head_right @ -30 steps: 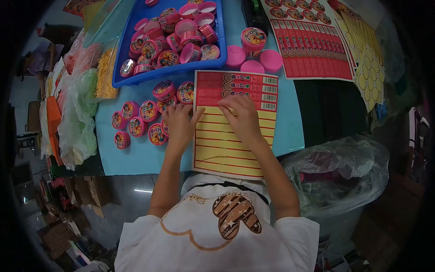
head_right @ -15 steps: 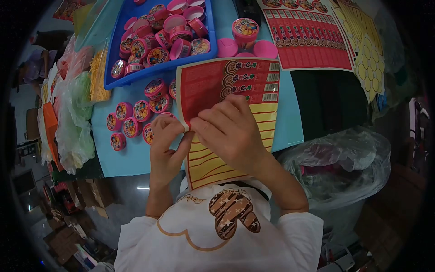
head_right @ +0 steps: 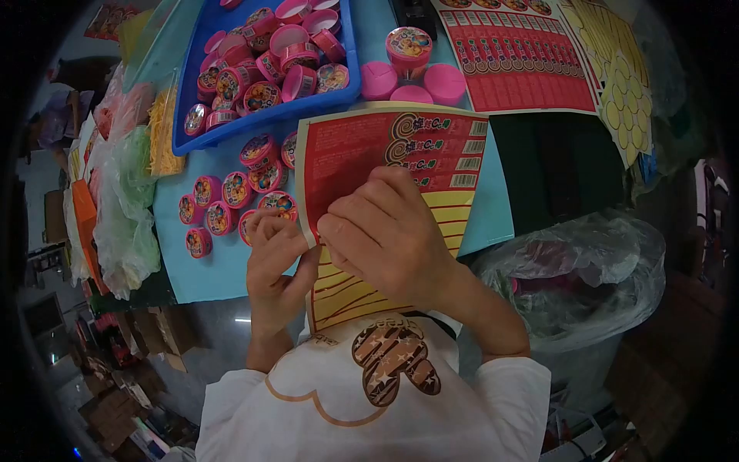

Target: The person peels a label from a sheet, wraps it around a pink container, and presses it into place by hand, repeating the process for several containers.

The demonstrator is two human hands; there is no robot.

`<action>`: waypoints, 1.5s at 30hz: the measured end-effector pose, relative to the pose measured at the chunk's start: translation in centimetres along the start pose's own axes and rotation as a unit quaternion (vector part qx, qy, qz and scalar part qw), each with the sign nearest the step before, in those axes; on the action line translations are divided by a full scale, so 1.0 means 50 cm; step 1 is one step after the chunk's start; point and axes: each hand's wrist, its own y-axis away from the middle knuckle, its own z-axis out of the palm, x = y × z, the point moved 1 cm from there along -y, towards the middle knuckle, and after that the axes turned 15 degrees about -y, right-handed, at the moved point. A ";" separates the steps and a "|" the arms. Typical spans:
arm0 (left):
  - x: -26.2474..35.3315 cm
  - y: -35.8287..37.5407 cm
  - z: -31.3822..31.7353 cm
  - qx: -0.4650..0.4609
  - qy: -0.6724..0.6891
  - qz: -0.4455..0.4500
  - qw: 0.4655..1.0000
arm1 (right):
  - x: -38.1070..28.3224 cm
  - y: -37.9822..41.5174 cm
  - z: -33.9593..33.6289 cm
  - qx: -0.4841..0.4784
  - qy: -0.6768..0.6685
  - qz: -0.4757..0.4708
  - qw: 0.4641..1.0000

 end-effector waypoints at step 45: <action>-0.405 0.109 -0.114 0.143 -0.215 -0.210 0.943 | -0.052 -0.095 0.051 0.005 -0.063 0.193 0.979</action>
